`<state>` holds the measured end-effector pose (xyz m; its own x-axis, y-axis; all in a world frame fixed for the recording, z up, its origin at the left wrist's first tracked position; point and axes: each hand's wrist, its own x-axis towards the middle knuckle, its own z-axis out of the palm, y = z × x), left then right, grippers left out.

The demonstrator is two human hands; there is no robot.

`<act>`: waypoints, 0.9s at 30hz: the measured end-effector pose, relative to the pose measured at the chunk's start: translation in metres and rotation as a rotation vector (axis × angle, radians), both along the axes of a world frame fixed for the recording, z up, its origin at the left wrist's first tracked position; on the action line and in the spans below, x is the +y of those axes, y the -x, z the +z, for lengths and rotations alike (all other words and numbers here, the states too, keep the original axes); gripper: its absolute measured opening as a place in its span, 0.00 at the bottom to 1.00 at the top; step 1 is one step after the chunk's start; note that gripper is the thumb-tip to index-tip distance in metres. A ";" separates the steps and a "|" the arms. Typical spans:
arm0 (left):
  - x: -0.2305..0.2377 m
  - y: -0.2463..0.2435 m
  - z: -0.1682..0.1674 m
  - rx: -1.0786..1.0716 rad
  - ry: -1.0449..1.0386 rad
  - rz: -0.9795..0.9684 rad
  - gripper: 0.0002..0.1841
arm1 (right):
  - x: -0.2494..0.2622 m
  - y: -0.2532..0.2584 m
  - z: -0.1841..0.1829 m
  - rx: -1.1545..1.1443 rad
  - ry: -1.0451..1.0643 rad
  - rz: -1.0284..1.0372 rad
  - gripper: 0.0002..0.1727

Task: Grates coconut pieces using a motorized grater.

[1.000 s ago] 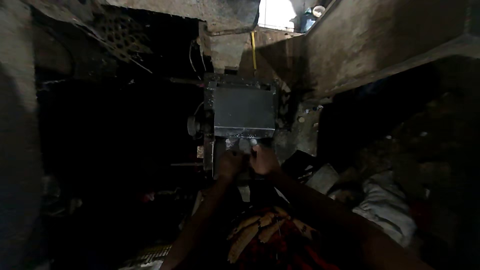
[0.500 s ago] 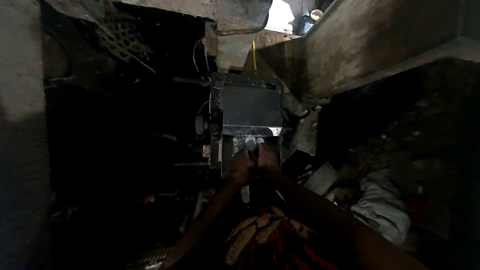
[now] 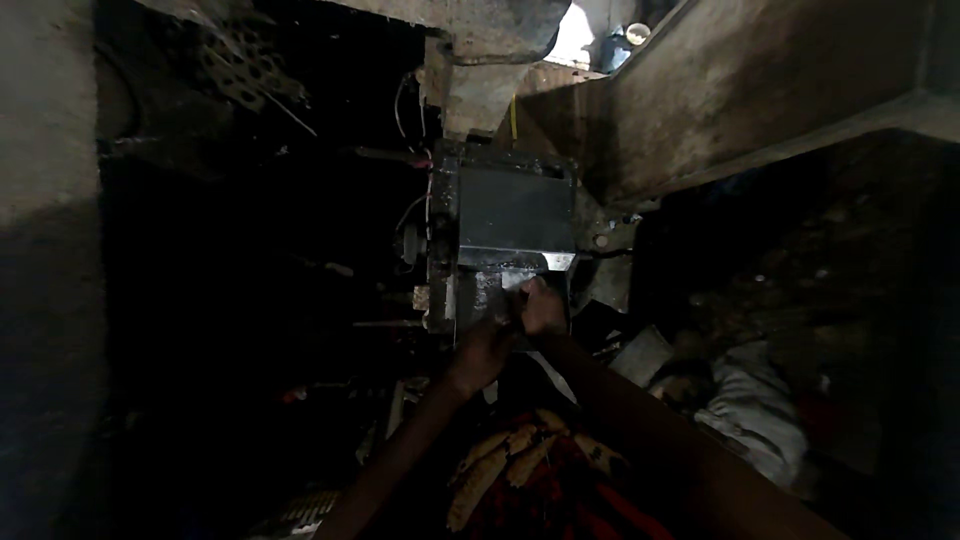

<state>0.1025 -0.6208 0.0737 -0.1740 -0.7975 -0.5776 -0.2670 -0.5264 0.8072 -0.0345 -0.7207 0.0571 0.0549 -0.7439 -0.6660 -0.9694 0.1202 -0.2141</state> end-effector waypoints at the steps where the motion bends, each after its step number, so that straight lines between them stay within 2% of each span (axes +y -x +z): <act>1: 0.011 -0.006 0.006 0.011 -0.040 -0.042 0.23 | -0.001 0.000 0.001 -0.006 0.011 -0.001 0.21; 4: 0.050 -0.021 0.016 -0.020 -0.056 -0.107 0.24 | -0.001 0.000 0.001 -0.026 0.059 -0.013 0.22; 7: 0.082 -0.034 0.023 0.012 -0.106 -0.055 0.22 | -0.001 -0.001 0.000 -0.025 0.082 -0.010 0.22; 11: 0.127 -0.046 0.004 -0.016 -0.153 0.048 0.22 | -0.001 -0.002 0.000 -0.007 0.094 -0.042 0.23; 16: 0.163 -0.060 -0.012 -0.119 -0.189 0.063 0.23 | 0.000 0.003 -0.005 -0.066 0.150 -0.113 0.21; 20: 0.193 -0.064 -0.033 -0.215 -0.332 0.103 0.25 | 0.000 0.001 -0.006 -0.040 0.178 -0.130 0.20; 24: 0.212 -0.061 -0.038 -0.337 -0.382 0.162 0.27 | -0.005 -0.002 -0.010 0.051 0.183 -0.145 0.23; 27: 0.226 -0.055 -0.036 -0.438 -0.477 0.098 0.27 | -0.006 -0.001 -0.012 0.080 0.189 -0.126 0.24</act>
